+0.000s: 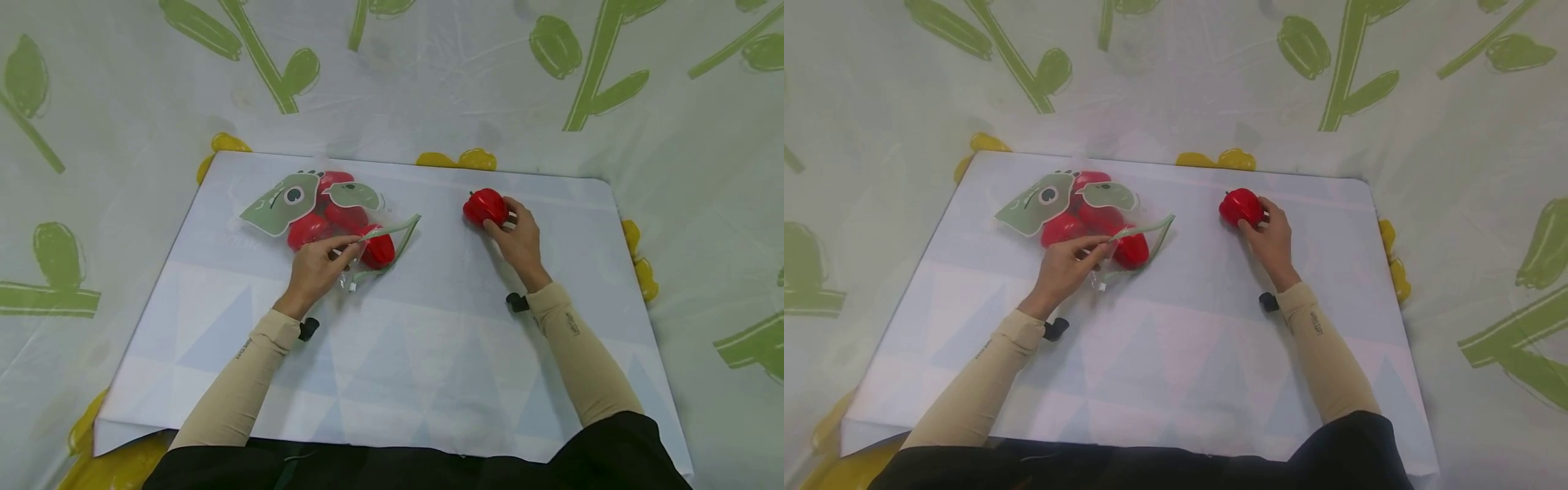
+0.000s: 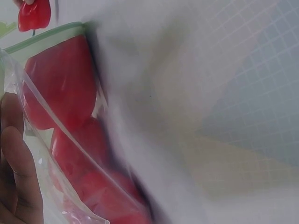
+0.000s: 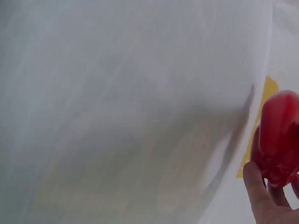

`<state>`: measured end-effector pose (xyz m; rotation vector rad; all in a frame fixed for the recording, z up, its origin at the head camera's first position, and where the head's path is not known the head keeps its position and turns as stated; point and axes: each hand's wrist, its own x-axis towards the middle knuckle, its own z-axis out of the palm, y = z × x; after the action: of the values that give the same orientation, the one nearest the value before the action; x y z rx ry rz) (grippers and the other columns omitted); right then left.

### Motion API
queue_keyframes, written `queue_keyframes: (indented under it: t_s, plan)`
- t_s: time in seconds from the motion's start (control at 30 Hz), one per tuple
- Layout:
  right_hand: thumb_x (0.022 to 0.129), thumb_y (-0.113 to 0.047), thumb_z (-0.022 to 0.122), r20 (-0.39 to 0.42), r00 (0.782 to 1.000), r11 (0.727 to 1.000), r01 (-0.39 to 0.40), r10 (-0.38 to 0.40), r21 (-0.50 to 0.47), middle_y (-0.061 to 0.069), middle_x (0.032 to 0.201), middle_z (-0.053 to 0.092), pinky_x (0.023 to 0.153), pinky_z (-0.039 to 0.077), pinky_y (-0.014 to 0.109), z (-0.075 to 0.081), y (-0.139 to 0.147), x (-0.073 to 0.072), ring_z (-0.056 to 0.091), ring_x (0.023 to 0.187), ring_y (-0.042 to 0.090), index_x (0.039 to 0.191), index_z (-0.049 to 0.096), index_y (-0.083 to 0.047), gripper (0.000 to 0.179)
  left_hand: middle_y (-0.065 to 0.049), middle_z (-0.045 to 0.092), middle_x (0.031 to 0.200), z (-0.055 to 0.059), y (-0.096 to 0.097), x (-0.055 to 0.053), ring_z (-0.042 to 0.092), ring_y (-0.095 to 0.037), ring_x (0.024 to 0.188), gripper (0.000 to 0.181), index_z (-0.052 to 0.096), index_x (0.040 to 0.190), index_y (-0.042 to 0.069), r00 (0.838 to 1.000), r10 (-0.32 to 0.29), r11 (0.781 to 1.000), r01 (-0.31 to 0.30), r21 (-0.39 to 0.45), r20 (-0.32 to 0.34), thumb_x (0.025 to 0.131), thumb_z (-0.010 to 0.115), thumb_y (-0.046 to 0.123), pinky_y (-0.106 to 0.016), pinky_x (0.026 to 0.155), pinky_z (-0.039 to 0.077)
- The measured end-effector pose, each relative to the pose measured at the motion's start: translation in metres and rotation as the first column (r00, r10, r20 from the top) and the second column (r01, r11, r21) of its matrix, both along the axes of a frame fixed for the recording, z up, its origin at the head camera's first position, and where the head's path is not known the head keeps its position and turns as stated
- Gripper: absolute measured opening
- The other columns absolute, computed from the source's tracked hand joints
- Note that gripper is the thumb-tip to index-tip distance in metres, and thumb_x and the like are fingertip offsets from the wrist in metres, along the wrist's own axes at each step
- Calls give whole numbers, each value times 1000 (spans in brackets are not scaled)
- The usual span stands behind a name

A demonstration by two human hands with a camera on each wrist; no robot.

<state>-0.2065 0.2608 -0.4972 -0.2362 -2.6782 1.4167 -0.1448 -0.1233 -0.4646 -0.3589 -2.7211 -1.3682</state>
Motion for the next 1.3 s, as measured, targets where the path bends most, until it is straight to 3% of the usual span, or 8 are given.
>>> queue_keyframes:
  t_s: [0.2,0.37,0.6,0.97,1.3]
  plan:
    - [82,-39,69,-25,997,997,-77,77,1,-4,140,40,95,45,34,2,9,8,44,121,16,145,31,-26,74,12,69,85,1,-1,0,64,-9,62,28,68,114,27,1000,4,1000,-4,2,9,86,65,36,-27,56,52]
    - [81,-37,71,-36,991,992,-127,126,-14,-3,137,42,93,46,33,4,15,20,45,120,17,144,33,-23,75,14,69,85,-1,-2,-1,62,-6,62,28,68,114,30,1000,8,1000,-8,0,13,86,65,37,-27,56,51]
    - [79,-35,73,-25,978,977,-210,209,-34,-7,136,42,93,46,32,1,18,42,44,120,16,141,37,-30,72,13,69,84,-1,-1,-1,62,-6,62,28,68,113,29,1000,6,1000,-6,-1,9,86,65,37,-28,56,51]
    - [76,-43,74,8,937,937,-349,349,20,-12,133,46,89,49,34,-6,0,74,46,118,10,140,39,-32,73,12,68,82,1,-1,0,63,-8,62,26,69,112,28,1000,-2,1000,2,21,5,87,65,35,-28,56,51]
    - [75,-34,77,-34,889,890,-456,457,12,-4,130,51,87,50,36,-9,-24,85,51,114,15,138,43,-24,72,12,68,84,2,0,1,64,-12,63,27,69,112,27,1000,-3,1000,3,28,-4,87,66,34,-27,56,52]
